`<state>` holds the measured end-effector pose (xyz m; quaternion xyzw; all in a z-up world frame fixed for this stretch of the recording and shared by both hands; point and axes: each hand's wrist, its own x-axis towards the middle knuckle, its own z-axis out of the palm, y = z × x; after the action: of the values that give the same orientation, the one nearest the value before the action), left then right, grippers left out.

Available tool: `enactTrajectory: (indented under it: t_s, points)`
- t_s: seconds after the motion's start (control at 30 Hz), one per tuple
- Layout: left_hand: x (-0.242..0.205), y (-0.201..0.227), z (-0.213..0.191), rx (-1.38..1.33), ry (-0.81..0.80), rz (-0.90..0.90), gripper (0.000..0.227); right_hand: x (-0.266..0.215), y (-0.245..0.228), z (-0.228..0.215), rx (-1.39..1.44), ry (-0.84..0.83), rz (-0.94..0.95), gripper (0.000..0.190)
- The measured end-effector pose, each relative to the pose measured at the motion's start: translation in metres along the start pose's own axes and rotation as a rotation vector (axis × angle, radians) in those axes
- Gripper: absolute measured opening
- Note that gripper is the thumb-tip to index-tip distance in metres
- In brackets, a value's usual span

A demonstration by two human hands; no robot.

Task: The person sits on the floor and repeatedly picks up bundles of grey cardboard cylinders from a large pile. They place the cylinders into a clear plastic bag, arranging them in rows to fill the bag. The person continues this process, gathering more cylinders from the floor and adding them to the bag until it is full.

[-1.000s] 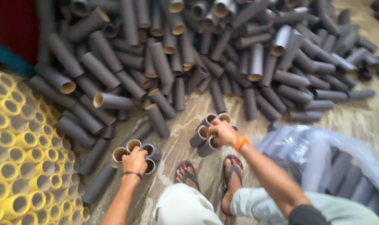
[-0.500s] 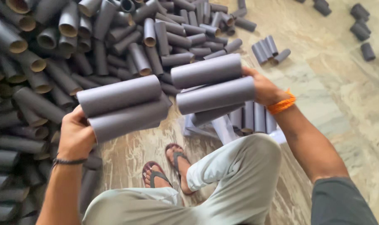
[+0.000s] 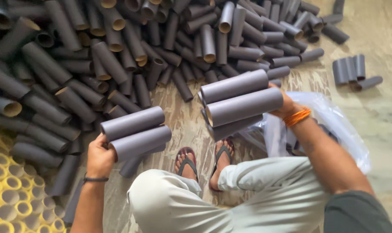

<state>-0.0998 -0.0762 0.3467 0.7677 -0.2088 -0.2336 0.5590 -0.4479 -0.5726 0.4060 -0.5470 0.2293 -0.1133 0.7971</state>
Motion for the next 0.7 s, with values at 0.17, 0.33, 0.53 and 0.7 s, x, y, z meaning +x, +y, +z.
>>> enactTrajectory:
  t_s: [0.17,0.33,0.53,0.7]
  points:
    - [0.013,0.068,0.029,-0.288,-0.283,0.099,0.035,-0.090,-0.036,-0.031,-0.206,0.169,-0.123,0.051]
    - [0.049,0.155,0.103,-0.382,-0.634,0.210,0.030,-0.193,-0.052,0.002,0.053,0.438,-0.325,0.051]
    - [0.052,0.176,0.118,0.126,-0.503,0.440,0.031,-0.189,-0.067,0.056,-0.762,0.566,-0.545,0.045]
    - [0.009,0.083,0.045,0.527,-0.072,0.539,0.030,-0.091,-0.047,0.098,-1.220,0.325,-0.412,0.026]
